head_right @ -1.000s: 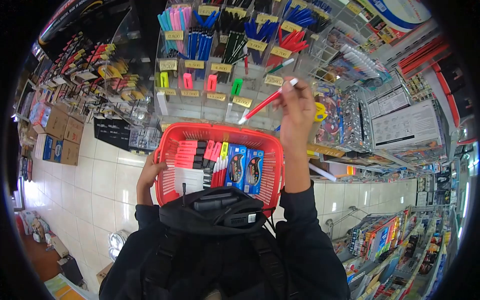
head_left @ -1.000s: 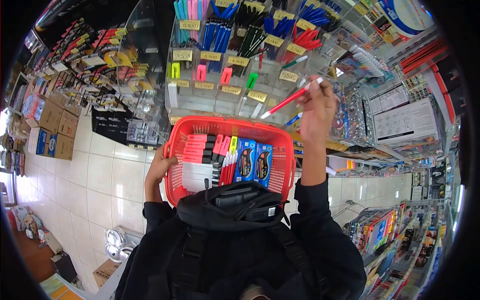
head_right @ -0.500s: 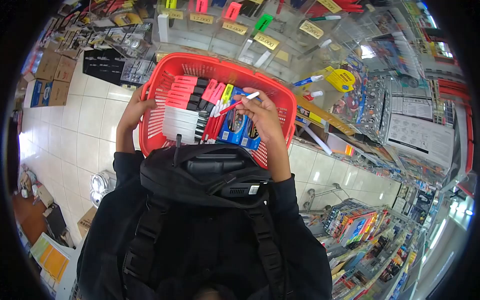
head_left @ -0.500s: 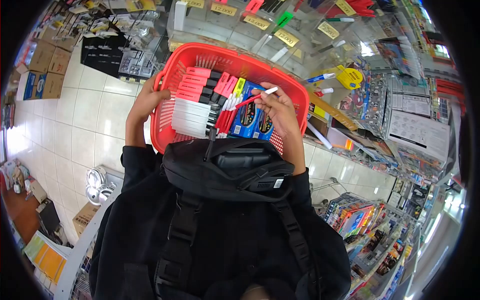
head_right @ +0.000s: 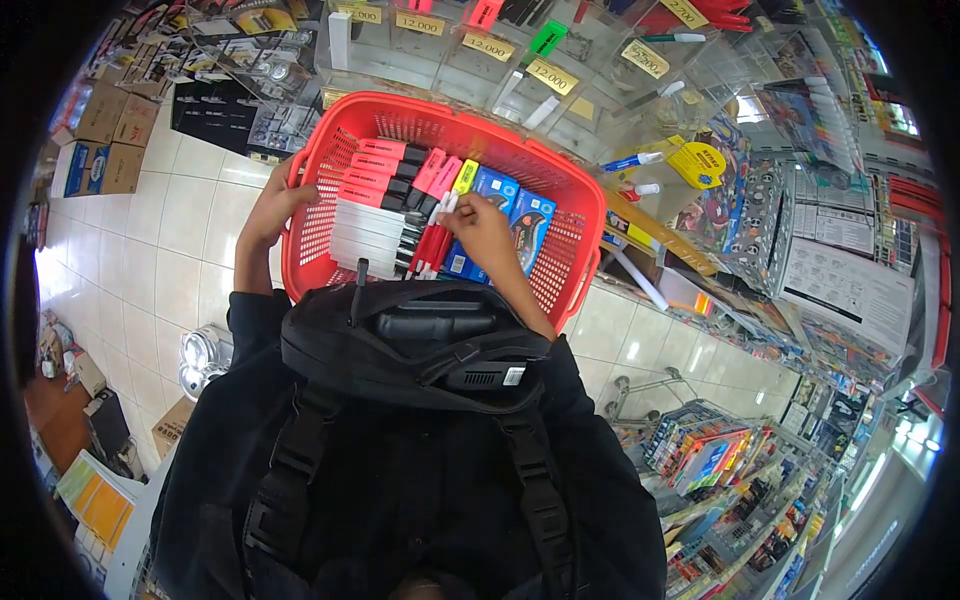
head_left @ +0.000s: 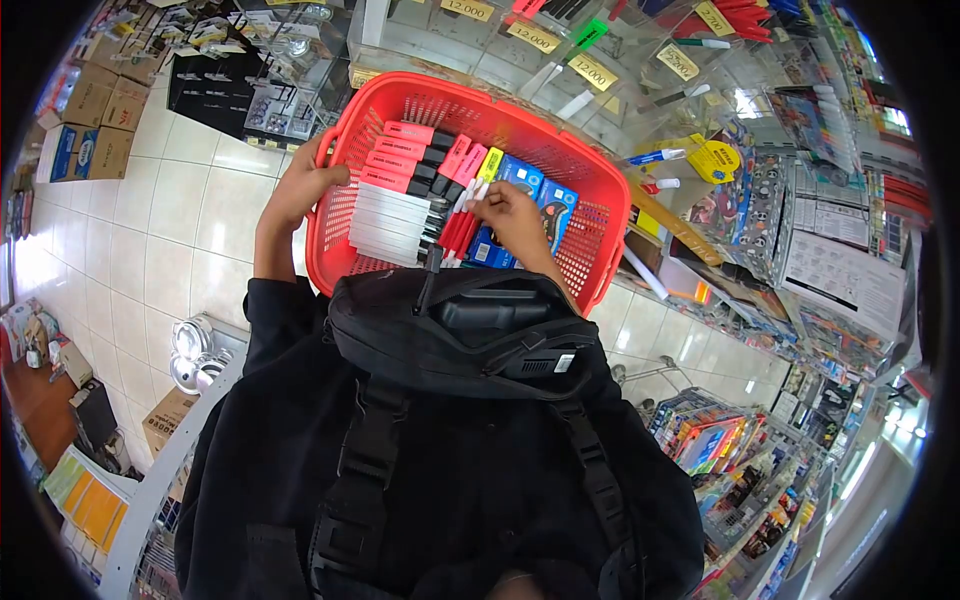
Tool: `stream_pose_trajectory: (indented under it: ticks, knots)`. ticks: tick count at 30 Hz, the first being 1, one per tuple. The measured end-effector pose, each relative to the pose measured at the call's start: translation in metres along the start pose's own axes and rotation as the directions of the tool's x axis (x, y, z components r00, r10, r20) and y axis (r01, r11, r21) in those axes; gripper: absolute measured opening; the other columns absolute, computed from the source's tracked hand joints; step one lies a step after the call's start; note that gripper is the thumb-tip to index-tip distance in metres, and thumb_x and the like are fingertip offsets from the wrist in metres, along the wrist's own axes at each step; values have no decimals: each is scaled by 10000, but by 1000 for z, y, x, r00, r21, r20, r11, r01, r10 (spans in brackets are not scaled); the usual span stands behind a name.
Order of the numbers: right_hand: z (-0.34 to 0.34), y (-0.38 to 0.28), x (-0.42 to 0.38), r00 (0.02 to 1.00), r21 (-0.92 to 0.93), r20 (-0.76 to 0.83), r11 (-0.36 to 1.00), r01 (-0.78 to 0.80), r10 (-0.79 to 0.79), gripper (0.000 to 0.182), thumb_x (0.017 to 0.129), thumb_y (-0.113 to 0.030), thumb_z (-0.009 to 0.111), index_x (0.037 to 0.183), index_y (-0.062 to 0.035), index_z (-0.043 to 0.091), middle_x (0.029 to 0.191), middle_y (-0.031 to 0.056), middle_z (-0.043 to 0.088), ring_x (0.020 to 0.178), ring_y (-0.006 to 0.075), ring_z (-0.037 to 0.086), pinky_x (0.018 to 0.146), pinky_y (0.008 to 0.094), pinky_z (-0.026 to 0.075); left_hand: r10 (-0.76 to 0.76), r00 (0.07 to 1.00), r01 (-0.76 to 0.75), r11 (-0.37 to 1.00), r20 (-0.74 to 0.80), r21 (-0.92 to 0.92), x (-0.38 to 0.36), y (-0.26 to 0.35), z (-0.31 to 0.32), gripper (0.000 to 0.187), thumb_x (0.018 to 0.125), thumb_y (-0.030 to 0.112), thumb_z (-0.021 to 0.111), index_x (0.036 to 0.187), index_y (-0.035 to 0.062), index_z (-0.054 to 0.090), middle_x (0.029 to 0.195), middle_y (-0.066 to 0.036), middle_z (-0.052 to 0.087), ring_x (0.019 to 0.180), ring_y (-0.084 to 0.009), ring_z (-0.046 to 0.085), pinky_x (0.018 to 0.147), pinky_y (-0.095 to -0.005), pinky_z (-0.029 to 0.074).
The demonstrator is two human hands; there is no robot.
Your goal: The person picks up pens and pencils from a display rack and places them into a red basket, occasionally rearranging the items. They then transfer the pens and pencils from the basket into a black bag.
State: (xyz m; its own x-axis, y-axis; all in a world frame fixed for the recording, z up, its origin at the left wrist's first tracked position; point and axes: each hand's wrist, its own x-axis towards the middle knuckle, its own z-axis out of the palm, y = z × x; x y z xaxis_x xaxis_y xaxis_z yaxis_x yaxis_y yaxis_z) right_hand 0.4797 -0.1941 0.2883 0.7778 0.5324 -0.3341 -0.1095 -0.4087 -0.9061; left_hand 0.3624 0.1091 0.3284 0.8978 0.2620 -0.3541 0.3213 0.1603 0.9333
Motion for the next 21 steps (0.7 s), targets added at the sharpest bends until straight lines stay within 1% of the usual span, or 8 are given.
stream_pose_trajectory:
  ticks: [2, 3, 6, 9, 12, 15, 18, 21]
  knots:
    - [10, -7, -8, 997, -201, -48, 978, 49, -60, 290, 815, -87, 759, 1011, 40, 587, 756, 78, 657, 655, 127, 614, 585, 269, 479, 10, 1000, -10, 1000, -7, -1, 1, -1, 0, 597, 724, 15, 595, 1315, -2, 521, 980, -70, 659, 825, -131, 610, 755, -276, 493]
    - [13, -9, -9, 994, -232, -77, 971, 60, -80, 330, 813, -95, 757, 1045, 47, 570, 749, 95, 650, 654, 159, 629, 599, 290, 495, 14, 1000, -14, 1000, -10, -1, 1, -2, 0, 597, 724, 15, 595, 1316, -2, 521, 978, -71, 659, 822, -131, 610, 754, -277, 494]
    - [13, -15, -10, 993, -317, -87, 947, 50, -82, 350, 815, -84, 743, 1081, 46, 555, 779, 112, 662, 668, 185, 646, 606, 310, 502, 4, 1000, -4, 1000, 14, 0, 2, -3, -3, 597, 723, 15, 597, 1315, -3, 521, 980, -74, 661, 821, -133, 612, 756, -279, 495]
    - [13, -9, -7, 982, -204, -155, 976, 75, -108, 351, 815, -63, 722, 1099, 36, 542, 773, 120, 662, 679, 200, 659, 611, 319, 506, 5, 1000, -5, 1000, -8, 5, 1, -2, -1, 591, 721, 14, 597, 1307, -3, 526, 984, -76, 662, 821, -134, 614, 758, -280, 496]
    - [9, -17, -11, 990, -236, -130, 972, 16, -48, 418, 817, -62, 698, 1190, 16, 526, 776, 123, 656, 709, 252, 665, 647, 344, 515, -16, 1000, 15, 999, 11, 31, 2, -1, -2, 635, 681, 12, 584, 1312, -8, 513, 1039, -78, 674, 879, -144, 640, 808, -283, 511]
    - [10, -19, -17, 995, -421, -95, 907, -18, -24, 529, 818, -93, 689, 1304, -32, 490, 863, 147, 653, 790, 308, 662, 723, 392, 519, 1, 1000, -1, 1000, -2, 26, 1, 0, -1, 575, 713, 13, 594, 1285, -4, 541, 985, -72, 663, 843, -135, 612, 774, -281, 492]
    - [10, -24, -22, 996, -502, -58, 864, 36, -75, 609, 818, -140, 685, 1377, -85, 452, 1006, 173, 633, 897, 356, 648, 801, 437, 510, 1, 1000, -2, 1000, 17, 22, 2, 0, -2, 574, 711, 17, 595, 1283, -2, 543, 982, -68, 662, 849, -135, 609, 780, -280, 491]
    - [9, -31, -23, 997, -549, -39, 835, 33, -65, 611, 819, -171, 686, 1382, -114, 454, 1108, 186, 604, 966, 366, 638, 833, 450, 507, -4, 1000, 3, 1000, 4, 8, 1, -1, -2, 581, 710, 14, 598, 1288, 1, 543, 978, -67, 662, 843, -135, 608, 778, -277, 490]
